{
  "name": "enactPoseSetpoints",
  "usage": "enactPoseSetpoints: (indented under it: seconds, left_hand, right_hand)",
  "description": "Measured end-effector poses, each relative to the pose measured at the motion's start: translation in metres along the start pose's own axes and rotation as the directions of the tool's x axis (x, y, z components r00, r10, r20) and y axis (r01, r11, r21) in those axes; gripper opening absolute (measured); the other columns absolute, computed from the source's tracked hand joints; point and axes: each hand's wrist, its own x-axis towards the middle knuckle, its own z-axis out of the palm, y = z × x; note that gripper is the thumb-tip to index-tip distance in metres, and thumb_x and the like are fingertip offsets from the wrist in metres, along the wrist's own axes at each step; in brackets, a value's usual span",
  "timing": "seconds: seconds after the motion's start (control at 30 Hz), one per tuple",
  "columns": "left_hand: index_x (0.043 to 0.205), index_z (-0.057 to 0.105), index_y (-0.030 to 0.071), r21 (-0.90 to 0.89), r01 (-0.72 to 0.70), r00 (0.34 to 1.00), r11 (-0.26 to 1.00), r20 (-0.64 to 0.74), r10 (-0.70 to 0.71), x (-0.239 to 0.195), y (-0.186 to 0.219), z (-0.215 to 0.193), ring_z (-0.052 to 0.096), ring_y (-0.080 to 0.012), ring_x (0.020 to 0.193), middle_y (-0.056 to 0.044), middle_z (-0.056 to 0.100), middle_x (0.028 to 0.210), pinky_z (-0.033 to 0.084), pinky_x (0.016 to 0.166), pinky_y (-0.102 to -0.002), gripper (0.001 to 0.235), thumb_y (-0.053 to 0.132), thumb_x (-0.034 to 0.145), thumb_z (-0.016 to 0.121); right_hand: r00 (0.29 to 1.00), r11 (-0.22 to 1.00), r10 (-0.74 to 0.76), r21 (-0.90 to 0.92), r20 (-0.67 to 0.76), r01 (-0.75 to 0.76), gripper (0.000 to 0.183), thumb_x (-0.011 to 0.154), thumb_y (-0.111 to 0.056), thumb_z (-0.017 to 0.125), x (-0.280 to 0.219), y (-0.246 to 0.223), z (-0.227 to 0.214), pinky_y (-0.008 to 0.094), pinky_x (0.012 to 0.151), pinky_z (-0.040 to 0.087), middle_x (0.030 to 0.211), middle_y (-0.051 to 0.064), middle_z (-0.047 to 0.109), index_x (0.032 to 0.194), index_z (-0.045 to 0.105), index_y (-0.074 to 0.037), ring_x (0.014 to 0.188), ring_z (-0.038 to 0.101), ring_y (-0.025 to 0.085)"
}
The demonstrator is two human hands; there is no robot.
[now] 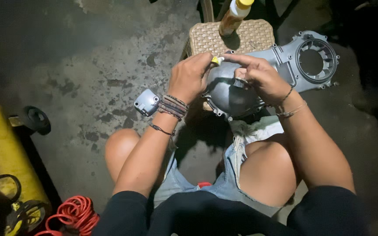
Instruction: The person sits on the floor and scrubs a silver engine casing with a toothbrush and a yellow sponge. They repeatedly dip the toothbrush into a bottle of liquid and scrub various surfaces of the engine part, including the rounded top and the edges.
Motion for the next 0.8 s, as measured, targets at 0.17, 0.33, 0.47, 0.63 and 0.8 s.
enactPoseSetpoints:
  seconds: [0.17, 0.33, 0.47, 0.63, 0.8]
  left_hand:
    - [0.099, 0.056, 0.021, 0.297, -0.043, 0.999, 0.954, 0.009, 0.042, -0.002, -0.007, 0.011, 0.069, -0.0275, 0.080, -0.001, 0.062, 0.082, 0.053, 0.063, -0.041, 0.003, 0.022, 0.100, 0.053]
    - [0.098, 0.058, 0.021, 0.379, 0.091, 0.989, 0.921, 0.077, -0.129, -0.010, -0.032, 0.020, 0.071, -0.0278, 0.083, -0.004, 0.068, 0.085, 0.056, 0.066, -0.042, 0.009, 0.019, 0.099, 0.049]
    - [0.106, 0.054, 0.011, 0.135, 0.432, 0.848, 0.892, 0.275, -0.452, -0.011, -0.036, 0.006, 0.070, -0.0458, 0.093, -0.020, 0.068, 0.098, 0.055, 0.077, -0.058, 0.017, 0.025, 0.097, 0.055]
    - [0.112, 0.044, 0.010, 0.055, 0.746, 0.552, 0.664, 0.508, -0.662, -0.004, -0.032, -0.001, 0.066, -0.0341, 0.092, -0.014, 0.065, 0.107, 0.053, 0.077, -0.051, 0.043, 0.039, 0.095, 0.070]
    - [0.121, 0.048, 0.008, 0.157, 0.747, 0.479, 0.646, 0.546, -0.687, -0.012, -0.048, 0.014, 0.067, -0.0365, 0.099, -0.017, 0.066, 0.114, 0.054, 0.081, -0.051, 0.064, 0.059, 0.090, 0.069]
  right_hand:
    - [0.999, 0.998, 0.043, -0.037, 0.014, -0.042, 0.077, 0.077, -0.010, 0.051, 0.003, 0.001, 0.001, 0.020, 0.051, 0.034, 0.064, 0.003, 0.052, 0.153, 0.046, 0.001, 0.054, 0.046, 0.007]
    - [0.992, 0.971, 0.128, -0.203, 0.014, -0.123, 0.072, 0.074, -0.010, 0.045, -0.003, -0.045, 0.011, 0.025, 0.055, 0.039, 0.065, 0.004, 0.061, 0.144, 0.059, 0.002, 0.058, 0.050, 0.011]
    - [0.989, 0.935, 0.149, -0.325, -0.008, -0.143, 0.060, 0.081, -0.009, 0.045, 0.005, -0.059, -0.011, 0.028, 0.064, 0.041, 0.078, 0.011, 0.064, 0.137, 0.065, 0.003, 0.068, 0.053, 0.014]
    - [0.946, 0.625, 0.324, -0.756, 0.029, -0.191, 0.045, 0.088, -0.003, 0.045, 0.047, -0.069, -0.008, 0.032, 0.102, 0.043, 0.134, 0.008, 0.070, 0.122, 0.074, -0.009, 0.127, 0.060, 0.019]
    - [0.802, -0.074, 0.572, -0.985, -0.171, -0.157, 0.055, 0.091, -0.030, 0.045, 0.072, -0.083, 0.031, 0.049, 0.078, 0.049, 0.128, 0.012, 0.071, 0.140, 0.065, -0.044, 0.102, 0.067, 0.040]
